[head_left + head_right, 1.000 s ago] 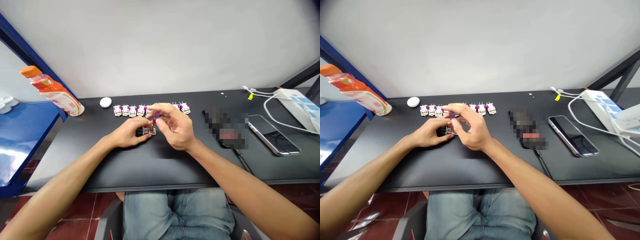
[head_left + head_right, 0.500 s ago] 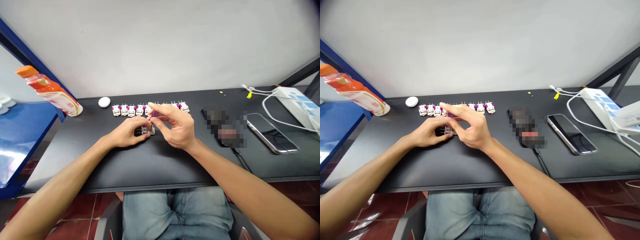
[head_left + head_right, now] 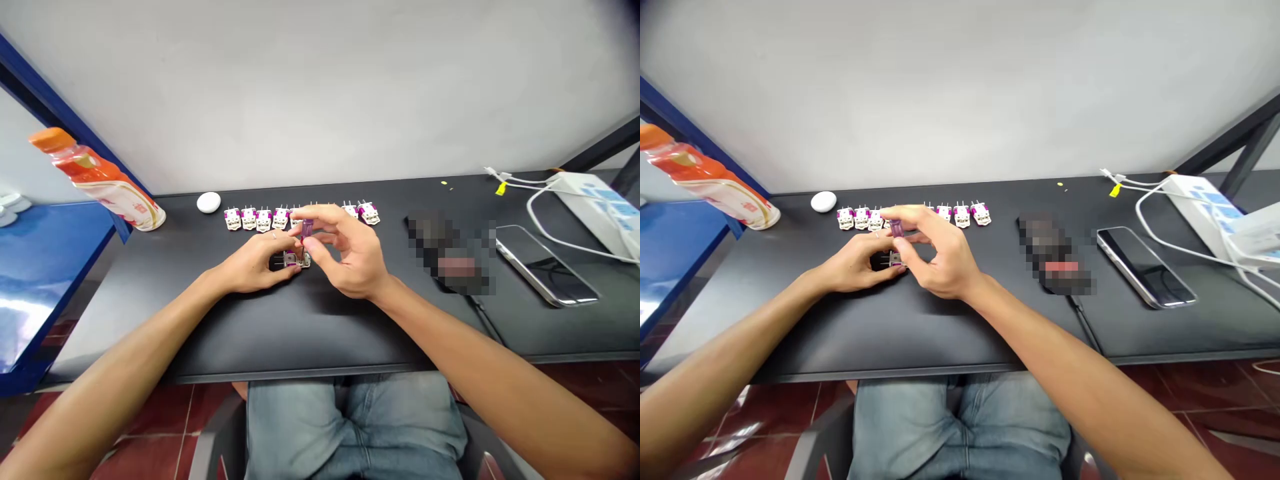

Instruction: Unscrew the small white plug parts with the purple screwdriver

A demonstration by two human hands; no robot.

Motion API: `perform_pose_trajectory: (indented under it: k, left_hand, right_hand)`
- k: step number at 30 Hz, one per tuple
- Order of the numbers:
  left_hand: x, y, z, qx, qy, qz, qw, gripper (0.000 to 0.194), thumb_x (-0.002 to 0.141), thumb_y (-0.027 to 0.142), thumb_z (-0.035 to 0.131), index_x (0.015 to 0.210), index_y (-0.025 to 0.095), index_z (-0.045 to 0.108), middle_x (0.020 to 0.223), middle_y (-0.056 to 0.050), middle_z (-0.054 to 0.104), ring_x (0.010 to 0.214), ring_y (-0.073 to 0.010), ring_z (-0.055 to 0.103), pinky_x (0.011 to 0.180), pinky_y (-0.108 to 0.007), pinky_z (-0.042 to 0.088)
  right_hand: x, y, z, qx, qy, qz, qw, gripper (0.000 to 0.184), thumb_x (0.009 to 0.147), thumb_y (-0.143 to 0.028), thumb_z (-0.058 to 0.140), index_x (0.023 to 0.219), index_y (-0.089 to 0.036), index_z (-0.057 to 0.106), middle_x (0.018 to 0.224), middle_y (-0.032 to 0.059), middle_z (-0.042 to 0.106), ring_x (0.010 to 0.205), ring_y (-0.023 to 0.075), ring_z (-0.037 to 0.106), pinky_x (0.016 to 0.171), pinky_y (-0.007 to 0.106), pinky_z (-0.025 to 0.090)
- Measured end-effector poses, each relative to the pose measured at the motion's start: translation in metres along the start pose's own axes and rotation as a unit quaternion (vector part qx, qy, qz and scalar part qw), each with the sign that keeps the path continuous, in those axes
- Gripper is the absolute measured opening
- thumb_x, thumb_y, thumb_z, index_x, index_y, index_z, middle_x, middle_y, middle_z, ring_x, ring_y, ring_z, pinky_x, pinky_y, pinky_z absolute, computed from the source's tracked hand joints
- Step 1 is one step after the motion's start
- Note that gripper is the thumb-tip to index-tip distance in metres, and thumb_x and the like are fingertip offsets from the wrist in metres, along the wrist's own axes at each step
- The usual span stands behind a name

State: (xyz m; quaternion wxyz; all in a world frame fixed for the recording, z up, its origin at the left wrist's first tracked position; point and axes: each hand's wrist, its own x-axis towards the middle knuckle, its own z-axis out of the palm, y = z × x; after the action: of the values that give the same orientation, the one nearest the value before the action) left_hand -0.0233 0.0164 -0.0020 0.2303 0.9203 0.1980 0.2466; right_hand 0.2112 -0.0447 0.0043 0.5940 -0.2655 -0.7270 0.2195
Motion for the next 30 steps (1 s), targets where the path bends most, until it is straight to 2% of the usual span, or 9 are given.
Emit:
perform_pose_trajectory:
  k: [3, 8, 11, 13, 18, 20, 23, 28, 30]
  left_hand:
    - [0.0007, 0.0020, -0.0007, -0.007, 0.004, 0.006, 1.000, 0.011, 0.109, 0.031, 0.074, 0.112, 0.021, 0.077, 0.106, -0.007, 0.084, 0.098, -0.0237, 0.079, 0.094, -0.035, 0.064]
    - [0.0026, 0.0043, -0.0020, -0.009, -0.005, 0.000, 1.000, 0.013, 0.107, 0.030, 0.075, 0.116, 0.022, 0.078, 0.116, -0.008, 0.085, 0.106, -0.0250, 0.080, 0.100, -0.037, 0.065]
    - [0.0028, 0.0038, -0.0016, -0.017, 0.001, 0.004, 1.000, 0.012, 0.108, 0.029, 0.074, 0.115, 0.021, 0.078, 0.112, -0.008, 0.085, 0.104, -0.0243, 0.080, 0.098, -0.036, 0.064]
    - [0.0026, 0.0037, -0.0015, -0.019, -0.001, 0.003, 1.000, 0.012, 0.108, 0.029, 0.073, 0.115, 0.021, 0.078, 0.112, -0.008, 0.085, 0.104, -0.0242, 0.080, 0.098, -0.035, 0.064]
    - [0.0017, 0.0040, -0.0021, -0.005, -0.014, -0.007, 1.000, 0.014, 0.108, 0.030, 0.074, 0.117, 0.021, 0.079, 0.115, -0.009, 0.085, 0.107, -0.0250, 0.080, 0.103, -0.037, 0.064]
    - [0.0014, 0.0037, -0.0016, -0.005, -0.010, -0.011, 1.000, 0.013, 0.109, 0.032, 0.074, 0.116, 0.021, 0.079, 0.112, -0.008, 0.084, 0.105, -0.0248, 0.080, 0.102, -0.036, 0.065]
    - [0.0012, 0.0028, -0.0005, -0.011, 0.004, 0.004, 1.000, 0.012, 0.109, 0.031, 0.075, 0.115, 0.021, 0.077, 0.109, -0.007, 0.084, 0.103, -0.0246, 0.080, 0.099, -0.036, 0.065]
    - [0.0006, 0.0001, 0.0006, -0.005, -0.006, -0.001, 1.000, 0.016, 0.108, 0.031, 0.074, 0.122, 0.022, 0.077, 0.119, -0.009, 0.085, 0.109, -0.0255, 0.081, 0.103, -0.037, 0.066]
    - [0.0003, -0.0006, 0.0009, -0.004, 0.002, 0.000, 1.000, 0.019, 0.108, 0.032, 0.076, 0.124, 0.022, 0.077, 0.119, -0.009, 0.086, 0.109, -0.0258, 0.081, 0.102, -0.037, 0.066]
  right_hand:
    - [0.0010, 0.0003, -0.0009, -0.032, 0.023, -0.031, 0.999, 0.030, 0.108, -0.025, 0.083, 0.137, -0.030, 0.086, 0.132, 0.0067, 0.087, 0.113, 0.0218, 0.085, 0.083, 0.033, 0.081]
    - [0.0016, -0.0010, -0.0011, 0.006, 0.003, -0.018, 1.000, 0.042, 0.116, -0.017, 0.065, 0.153, -0.032, 0.079, 0.136, 0.0059, 0.088, 0.117, 0.0194, 0.087, 0.097, 0.035, 0.080]
    - [0.0018, -0.0006, -0.0010, -0.010, 0.028, -0.048, 0.998, 0.037, 0.110, -0.018, 0.078, 0.143, -0.032, 0.085, 0.132, 0.0064, 0.085, 0.117, 0.0205, 0.085, 0.089, 0.033, 0.079]
    - [0.0017, 0.0005, -0.0015, -0.025, 0.038, -0.064, 0.997, 0.036, 0.109, -0.017, 0.080, 0.140, -0.033, 0.086, 0.130, 0.0058, 0.085, 0.114, 0.0198, 0.084, 0.087, 0.032, 0.079]
    - [0.0007, 0.0034, -0.0017, -0.004, -0.017, -0.001, 1.000, 0.041, 0.122, -0.025, 0.056, 0.159, -0.031, 0.073, 0.141, 0.0095, 0.085, 0.118, 0.0211, 0.086, 0.103, 0.041, 0.078]
    - [0.0007, 0.0038, -0.0007, 0.004, -0.014, -0.006, 1.000, 0.038, 0.120, -0.028, 0.062, 0.156, -0.031, 0.075, 0.144, 0.0101, 0.082, 0.121, 0.0218, 0.084, 0.098, 0.039, 0.078]
    - [0.0009, 0.0030, 0.0003, -0.009, 0.006, -0.048, 0.999, 0.033, 0.113, -0.025, 0.077, 0.145, -0.033, 0.083, 0.136, 0.0071, 0.084, 0.118, 0.0212, 0.084, 0.087, 0.034, 0.079]
    - [0.0004, 0.0004, -0.0006, -0.002, -0.011, -0.005, 1.000, 0.041, 0.119, -0.022, 0.062, 0.157, -0.029, 0.075, 0.140, 0.0087, 0.087, 0.116, 0.0199, 0.087, 0.100, 0.039, 0.080]
    - [0.0006, 0.0004, -0.0008, 0.004, -0.003, -0.017, 1.000, 0.038, 0.116, -0.023, 0.069, 0.153, -0.029, 0.078, 0.139, 0.0093, 0.085, 0.114, 0.0202, 0.087, 0.094, 0.036, 0.080]
